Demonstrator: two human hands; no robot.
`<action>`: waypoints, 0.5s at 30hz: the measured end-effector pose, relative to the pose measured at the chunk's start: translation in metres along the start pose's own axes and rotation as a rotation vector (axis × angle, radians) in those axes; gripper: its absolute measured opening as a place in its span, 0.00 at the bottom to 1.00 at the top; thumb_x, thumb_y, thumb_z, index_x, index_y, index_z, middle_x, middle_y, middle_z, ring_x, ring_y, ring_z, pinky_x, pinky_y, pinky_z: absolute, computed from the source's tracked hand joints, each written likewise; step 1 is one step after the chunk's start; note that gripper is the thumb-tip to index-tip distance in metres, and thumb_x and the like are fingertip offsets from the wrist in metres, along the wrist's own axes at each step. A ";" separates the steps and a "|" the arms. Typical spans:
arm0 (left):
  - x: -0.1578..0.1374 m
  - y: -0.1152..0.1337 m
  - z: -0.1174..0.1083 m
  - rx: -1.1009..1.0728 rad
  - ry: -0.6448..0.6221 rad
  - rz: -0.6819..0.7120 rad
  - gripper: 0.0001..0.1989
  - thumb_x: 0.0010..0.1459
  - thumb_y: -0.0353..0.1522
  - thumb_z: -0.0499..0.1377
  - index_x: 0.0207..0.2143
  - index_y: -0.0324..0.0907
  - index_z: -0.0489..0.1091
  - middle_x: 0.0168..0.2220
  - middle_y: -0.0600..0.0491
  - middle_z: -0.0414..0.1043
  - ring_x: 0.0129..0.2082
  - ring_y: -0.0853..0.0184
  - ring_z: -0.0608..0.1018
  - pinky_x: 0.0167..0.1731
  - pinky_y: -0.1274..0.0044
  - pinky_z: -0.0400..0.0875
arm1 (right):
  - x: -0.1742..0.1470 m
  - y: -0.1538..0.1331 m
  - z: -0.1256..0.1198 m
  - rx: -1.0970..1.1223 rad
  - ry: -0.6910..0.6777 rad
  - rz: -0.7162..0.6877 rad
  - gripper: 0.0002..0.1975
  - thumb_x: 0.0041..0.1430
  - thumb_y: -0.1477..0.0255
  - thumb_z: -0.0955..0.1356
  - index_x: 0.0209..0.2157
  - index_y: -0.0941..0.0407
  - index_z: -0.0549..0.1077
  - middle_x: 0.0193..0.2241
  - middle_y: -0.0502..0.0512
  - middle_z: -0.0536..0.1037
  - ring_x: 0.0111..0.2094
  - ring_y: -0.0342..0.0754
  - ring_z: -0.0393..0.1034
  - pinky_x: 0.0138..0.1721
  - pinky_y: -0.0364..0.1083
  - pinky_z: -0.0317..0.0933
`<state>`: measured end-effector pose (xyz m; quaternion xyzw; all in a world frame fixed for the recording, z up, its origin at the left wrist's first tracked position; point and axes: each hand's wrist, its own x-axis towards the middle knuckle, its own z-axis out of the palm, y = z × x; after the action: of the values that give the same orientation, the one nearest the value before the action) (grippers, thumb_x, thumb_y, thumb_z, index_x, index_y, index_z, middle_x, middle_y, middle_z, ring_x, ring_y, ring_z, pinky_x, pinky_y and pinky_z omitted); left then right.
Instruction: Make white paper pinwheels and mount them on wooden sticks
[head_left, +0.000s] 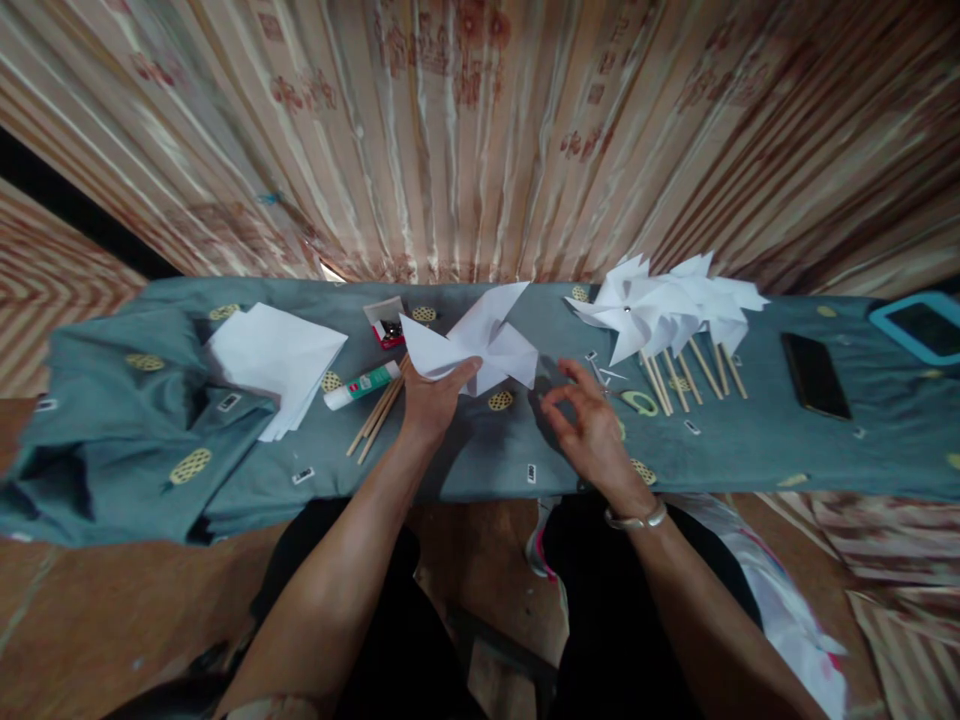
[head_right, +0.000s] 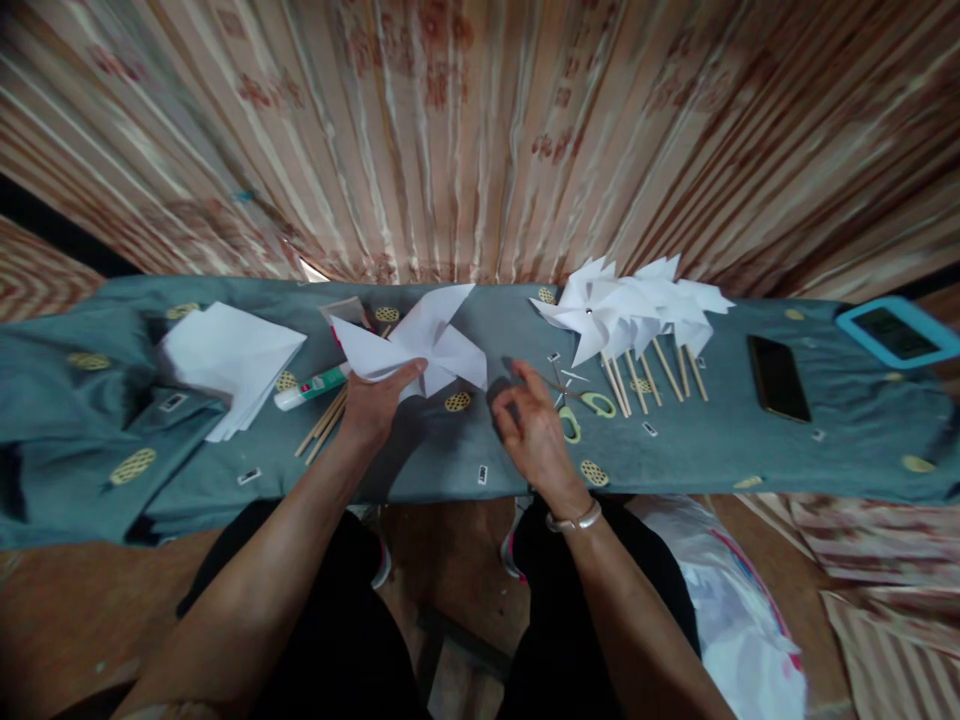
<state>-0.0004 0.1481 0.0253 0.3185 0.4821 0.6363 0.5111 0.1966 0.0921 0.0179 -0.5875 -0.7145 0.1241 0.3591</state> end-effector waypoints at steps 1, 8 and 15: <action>-0.002 0.001 0.001 0.001 -0.003 -0.005 0.15 0.34 0.33 0.74 0.27 0.39 0.77 0.29 0.52 0.80 0.28 0.65 0.79 0.33 0.73 0.76 | -0.001 -0.007 -0.008 0.017 0.057 0.002 0.03 0.62 0.72 0.66 0.33 0.53 0.73 0.64 0.61 0.65 0.65 0.60 0.60 0.64 0.65 0.57; -0.026 -0.002 0.013 0.095 -0.093 -0.049 0.11 0.34 0.31 0.73 0.23 0.40 0.77 0.24 0.53 0.79 0.24 0.65 0.78 0.26 0.75 0.74 | 0.005 -0.050 -0.022 0.035 0.109 -0.119 0.04 0.63 0.70 0.67 0.34 0.51 0.74 0.69 0.49 0.57 0.72 0.61 0.41 0.69 0.69 0.44; -0.034 -0.002 0.011 0.063 -0.166 -0.053 0.11 0.35 0.29 0.73 0.26 0.40 0.79 0.27 0.52 0.81 0.28 0.64 0.80 0.30 0.74 0.76 | 0.012 -0.042 -0.008 0.048 0.054 -0.120 0.04 0.63 0.70 0.67 0.34 0.52 0.74 0.69 0.48 0.55 0.73 0.60 0.39 0.69 0.69 0.41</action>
<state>0.0198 0.1192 0.0299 0.3733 0.4660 0.5786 0.5556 0.1694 0.0897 0.0528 -0.5379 -0.7354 0.1036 0.3990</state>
